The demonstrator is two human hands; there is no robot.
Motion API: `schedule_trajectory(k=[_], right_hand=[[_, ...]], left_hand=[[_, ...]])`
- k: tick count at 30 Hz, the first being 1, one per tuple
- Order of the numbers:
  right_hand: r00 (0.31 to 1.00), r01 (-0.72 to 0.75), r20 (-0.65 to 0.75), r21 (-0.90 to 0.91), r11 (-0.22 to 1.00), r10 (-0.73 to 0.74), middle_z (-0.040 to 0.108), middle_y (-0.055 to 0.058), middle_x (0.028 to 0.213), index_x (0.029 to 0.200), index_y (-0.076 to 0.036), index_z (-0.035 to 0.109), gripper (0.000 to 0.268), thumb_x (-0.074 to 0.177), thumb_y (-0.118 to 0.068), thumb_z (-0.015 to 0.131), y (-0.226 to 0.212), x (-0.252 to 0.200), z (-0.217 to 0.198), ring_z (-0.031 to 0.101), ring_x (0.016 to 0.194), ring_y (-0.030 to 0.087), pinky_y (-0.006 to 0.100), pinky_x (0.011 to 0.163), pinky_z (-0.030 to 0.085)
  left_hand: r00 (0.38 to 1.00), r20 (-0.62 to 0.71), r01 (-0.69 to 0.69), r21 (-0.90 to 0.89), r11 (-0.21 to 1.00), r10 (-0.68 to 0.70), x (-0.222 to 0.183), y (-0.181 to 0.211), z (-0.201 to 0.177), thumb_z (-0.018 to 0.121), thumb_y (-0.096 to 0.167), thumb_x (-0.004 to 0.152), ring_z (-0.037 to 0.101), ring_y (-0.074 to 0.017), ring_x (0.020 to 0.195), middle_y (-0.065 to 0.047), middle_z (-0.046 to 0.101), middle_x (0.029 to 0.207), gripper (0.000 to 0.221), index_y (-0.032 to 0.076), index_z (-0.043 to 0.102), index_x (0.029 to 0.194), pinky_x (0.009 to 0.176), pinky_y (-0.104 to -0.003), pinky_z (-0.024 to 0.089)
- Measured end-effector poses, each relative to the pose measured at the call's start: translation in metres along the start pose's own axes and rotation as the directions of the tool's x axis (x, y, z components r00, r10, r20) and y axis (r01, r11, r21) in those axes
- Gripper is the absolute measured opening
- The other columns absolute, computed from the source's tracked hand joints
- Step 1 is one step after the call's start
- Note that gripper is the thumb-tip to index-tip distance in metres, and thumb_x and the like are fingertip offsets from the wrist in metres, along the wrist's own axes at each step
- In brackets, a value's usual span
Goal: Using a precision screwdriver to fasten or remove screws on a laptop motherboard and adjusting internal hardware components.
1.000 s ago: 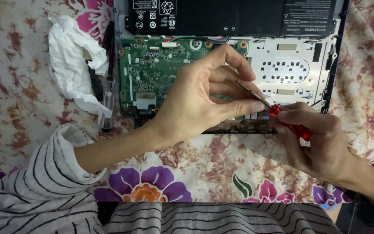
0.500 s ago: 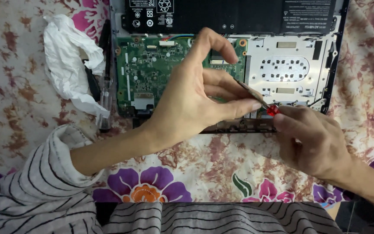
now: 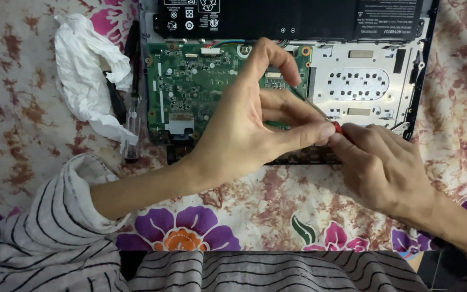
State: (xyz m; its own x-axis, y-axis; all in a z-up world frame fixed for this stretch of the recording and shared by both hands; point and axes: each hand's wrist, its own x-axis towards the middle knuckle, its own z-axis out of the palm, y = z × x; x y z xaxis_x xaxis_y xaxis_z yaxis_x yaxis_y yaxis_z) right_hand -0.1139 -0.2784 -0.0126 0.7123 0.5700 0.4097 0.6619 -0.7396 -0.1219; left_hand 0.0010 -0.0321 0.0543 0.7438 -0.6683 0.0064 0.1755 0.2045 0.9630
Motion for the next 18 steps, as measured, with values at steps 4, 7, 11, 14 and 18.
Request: schedule_trajectory(k=[4, 7, 11, 14, 18], right_hand=[[0.999, -0.019, -0.040, 0.058, 0.998, 0.021, 0.063, 0.021, 0.089, 0.118, 0.004, 0.045, 0.027, 0.102, 0.025, 0.048, 0.003, -0.005, 0.006, 0.039, 0.053, 0.019, 0.035, 0.042, 0.043], [0.998, -0.051, -0.022, 0.061, 0.997, 0.053, 0.063, 0.021, 0.090, 0.117, 0.004, 0.047, 0.022, 0.105, 0.022, 0.050, 0.003, -0.001, 0.003, 0.040, 0.054, 0.019, 0.035, 0.043, 0.044], [0.987, -0.156, 0.012, 0.262, 0.952, 0.159, 0.044, 0.002, 0.076, 0.124, -0.005, 0.043, 0.038, 0.100, 0.024, 0.048, 0.008, -0.015, 0.010, 0.030, 0.052, 0.014, 0.031, 0.037, 0.034], [0.858, -0.507, 0.157, 0.409, 0.758, 0.489, 0.069, 0.012, 0.084, 0.114, 0.011, 0.069, 0.022, 0.100, 0.004, 0.055, -0.006, 0.005, -0.011, 0.047, 0.043, 0.010, 0.031, 0.032, 0.024], [0.943, -0.255, 0.007, 0.658, 0.709, 0.332, 0.059, 0.011, 0.076, 0.120, 0.007, 0.037, 0.022, 0.103, 0.013, 0.050, 0.001, 0.005, -0.013, 0.047, 0.053, 0.012, 0.023, 0.045, 0.034]], left_hand=[[1.000, -0.018, -0.016, 0.000, 1.000, 0.016, 0.003, -0.002, -0.005, 0.073, 0.011, 0.093, 0.078, -0.0231, 0.089, -0.014, 0.075, 0.098, 0.040, 0.014, 0.037, 0.109, 0.088, -0.033, 0.069], [0.999, -0.030, -0.036, 0.045, 0.998, 0.037, 0.004, -0.003, -0.008, 0.071, 0.016, 0.095, 0.078, -0.0225, 0.092, -0.012, 0.073, 0.100, 0.035, 0.015, 0.038, 0.106, 0.091, -0.034, 0.069], [0.984, -0.027, -0.153, 0.373, 0.915, 0.176, 0.005, 0.000, -0.010, 0.065, 0.016, 0.103, 0.070, -0.0130, 0.090, -0.002, 0.063, 0.102, 0.022, 0.016, 0.043, 0.108, 0.073, -0.025, 0.075], [0.847, 0.175, -0.478, 0.662, 0.577, 0.501, 0.012, -0.012, -0.016, 0.068, 0.018, 0.102, 0.062, -0.0257, 0.103, -0.010, 0.061, 0.106, 0.014, 0.006, 0.061, 0.103, 0.098, -0.044, 0.049], [0.720, 0.427, -0.575, 0.808, 0.125, 0.547, 0.014, -0.023, -0.021, 0.100, 0.028, 0.097, 0.056, -0.0227, 0.105, -0.002, 0.065, 0.118, 0.037, 0.014, 0.074, 0.117, 0.088, -0.036, 0.055]])
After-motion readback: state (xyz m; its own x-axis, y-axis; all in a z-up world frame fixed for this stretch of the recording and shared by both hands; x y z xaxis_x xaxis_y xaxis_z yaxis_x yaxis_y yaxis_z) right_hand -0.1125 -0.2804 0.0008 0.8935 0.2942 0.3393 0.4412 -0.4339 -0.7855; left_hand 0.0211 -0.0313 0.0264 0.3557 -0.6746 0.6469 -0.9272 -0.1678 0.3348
